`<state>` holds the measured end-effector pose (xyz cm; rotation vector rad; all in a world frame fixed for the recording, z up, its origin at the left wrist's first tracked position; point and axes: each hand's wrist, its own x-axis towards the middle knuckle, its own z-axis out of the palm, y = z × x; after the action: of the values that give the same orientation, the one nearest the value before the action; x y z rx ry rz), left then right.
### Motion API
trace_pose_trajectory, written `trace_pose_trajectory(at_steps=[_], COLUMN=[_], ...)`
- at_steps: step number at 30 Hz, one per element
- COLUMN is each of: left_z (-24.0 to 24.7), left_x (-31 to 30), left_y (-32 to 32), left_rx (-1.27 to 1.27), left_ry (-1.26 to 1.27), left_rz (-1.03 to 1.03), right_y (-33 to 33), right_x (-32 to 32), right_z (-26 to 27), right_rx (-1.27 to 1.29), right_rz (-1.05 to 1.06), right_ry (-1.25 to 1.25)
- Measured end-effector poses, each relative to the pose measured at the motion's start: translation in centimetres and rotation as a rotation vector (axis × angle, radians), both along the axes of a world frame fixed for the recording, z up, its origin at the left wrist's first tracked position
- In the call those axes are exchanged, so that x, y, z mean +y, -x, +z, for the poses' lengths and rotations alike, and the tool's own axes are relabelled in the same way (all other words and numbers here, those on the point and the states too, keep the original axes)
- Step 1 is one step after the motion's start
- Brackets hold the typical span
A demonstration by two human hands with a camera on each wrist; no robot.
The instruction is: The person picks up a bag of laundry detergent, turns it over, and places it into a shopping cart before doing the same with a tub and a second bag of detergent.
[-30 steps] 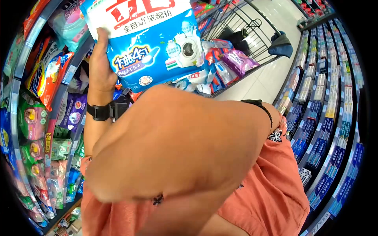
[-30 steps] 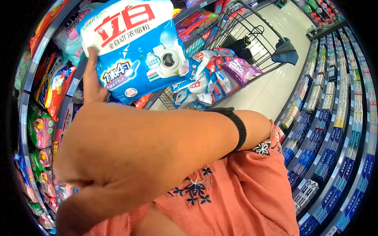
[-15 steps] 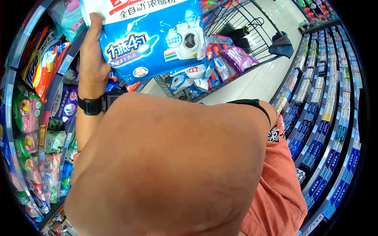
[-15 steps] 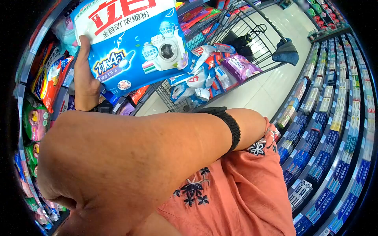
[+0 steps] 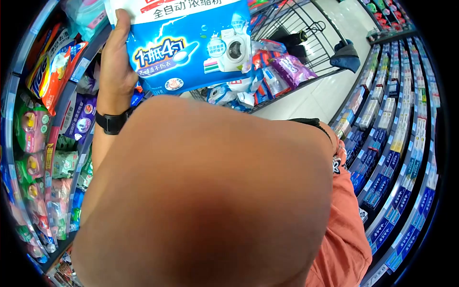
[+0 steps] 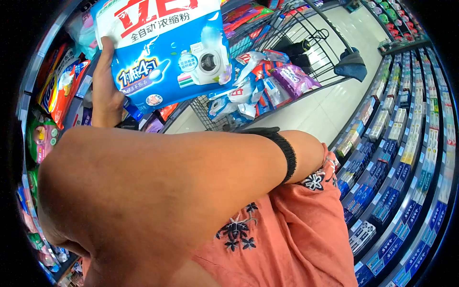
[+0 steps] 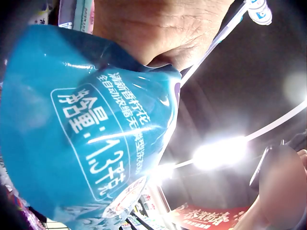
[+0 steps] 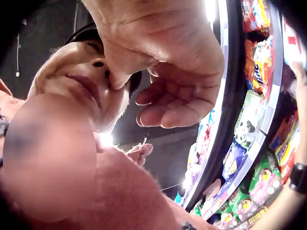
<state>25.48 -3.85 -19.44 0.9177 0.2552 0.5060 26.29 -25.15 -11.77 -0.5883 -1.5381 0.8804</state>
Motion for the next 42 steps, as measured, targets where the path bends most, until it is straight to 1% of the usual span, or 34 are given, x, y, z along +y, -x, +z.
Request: trace_pose_trajectory(at_steps=[1,4,5,6,7,8,9,10,11,12,14,16,17,18,19,20,21,22,23,26,27,30,31,32,34,36,38,40,41,42], left_z=[0.0,0.4,0.3,0.4,0.4,0.5,1.0,1.4,1.6,1.8,2.7,3.0,3.4,3.7,4.0,4.6,5.3,6.2,7.6,10.9,12.6,17.5,19.2,20.9,24.7,28.2,31.9,35.6,37.3,39.0], left_x=[0.0,-0.4,-0.4,-0.4,-0.1,0.1,-0.3,-0.4,-0.2,0.2,-0.3,0.0,0.0,0.3,0.3,0.3,0.3,0.0,-0.2,1.1,1.3,1.6,2.1,2.2,3.7,5.3,7.0,9.7,10.6,11.4], left_y=[0.1,0.4,0.3,0.5,0.6,0.8,1.1,1.4,1.7,2.1,2.1,2.4,2.6,2.8,2.9,2.9,3.1,3.3,3.6,5.2,5.7,7.6,8.3,8.6,9.4,9.8,10.3,10.0,10.3,10.2], left_rx=[0.014,0.067,0.045,0.007,0.018,0.029,0.016,-0.001,0.038,0.073,0.057,0.021,0.011,0.026,0.027,0.020,-0.006,-0.033,-0.034,-0.028,-0.059,-0.128,-0.110,-0.159,-0.180,-0.253,-0.244,-0.268,-0.247,-0.245], left_ry=[0.000,-0.026,-0.052,-0.029,-0.047,-0.065,-0.029,-0.054,-0.067,-0.084,-0.089,-0.123,-0.128,-0.141,-0.141,-0.149,-0.141,-0.140,-0.147,-0.166,-0.206,-0.348,-0.398,-0.437,-0.470,-0.489,-0.573,-0.678,-0.743,-0.743], left_rz=[0.017,-0.020,-0.006,-0.062,-0.056,-0.047,-0.057,-0.041,-0.007,0.031,0.101,0.040,0.022,0.002,0.037,0.073,0.088,0.104,0.127,0.159,0.171,0.192,0.214,0.245,0.225,0.187,0.217,0.240,0.293,0.313], right_y=[0.0,-1.6,-2.0,-3.3,-4.3,-5.8,-7.4,-8.2,-9.4,-10.7,-14.2,-16.1,-17.4,-16.0,-15.0,-13.5,-12.8,-12.6,-12.7,-11.5,-11.2,-11.0,-10.9,-11.0,-11.0,-10.8,-11.0,-11.3,-10.9,-11.0], right_x=[0.1,-0.1,-0.3,-0.5,-1.0,-1.8,-2.8,-3.6,-3.7,-3.7,-3.5,-2.8,-2.7,-2.1,-0.6,-0.5,0.2,0.7,1.4,3.5,3.9,6.1,6.8,7.6,9.3,11.1,13.8,15.7,16.7,18.0], right_z=[0.2,0.3,0.3,0.3,0.3,0.4,0.4,0.4,-0.3,-1.6,-5.6,-9.6,-11.9,-12.3,-12.4,-10.5,-9.8,-9.7,-9.4,-6.1,-4.2,-0.6,0.8,2.3,5.5,9.4,12.8,16.7,18.9,20.6], right_rx=[-0.003,-0.023,-0.041,-0.054,-0.074,-0.102,-0.174,-0.094,-0.045,0.062,0.133,0.015,-0.059,0.019,0.042,0.006,0.076,0.129,0.171,0.208,0.163,0.144,0.120,0.095,0.026,-0.031,0.032,0.082,0.099,0.118], right_rz=[0.007,-0.001,-0.019,-0.032,-0.059,-0.103,-0.136,-0.361,-0.541,-0.704,-0.915,-0.935,-0.783,-0.687,-0.568,-0.588,-0.572,-0.587,-0.556,-0.570,-0.580,-0.552,-0.541,-0.524,-0.540,-0.558,-0.507,-0.412,-0.387,-0.362], right_ry=[0.004,0.036,0.056,0.089,0.148,0.273,0.461,0.597,0.596,0.606,0.584,0.504,0.581,0.607,0.455,0.494,0.503,0.438,0.474,0.374,0.382,0.196,0.160,0.117,0.006,-0.126,-0.210,-0.196,-0.240,-0.245])
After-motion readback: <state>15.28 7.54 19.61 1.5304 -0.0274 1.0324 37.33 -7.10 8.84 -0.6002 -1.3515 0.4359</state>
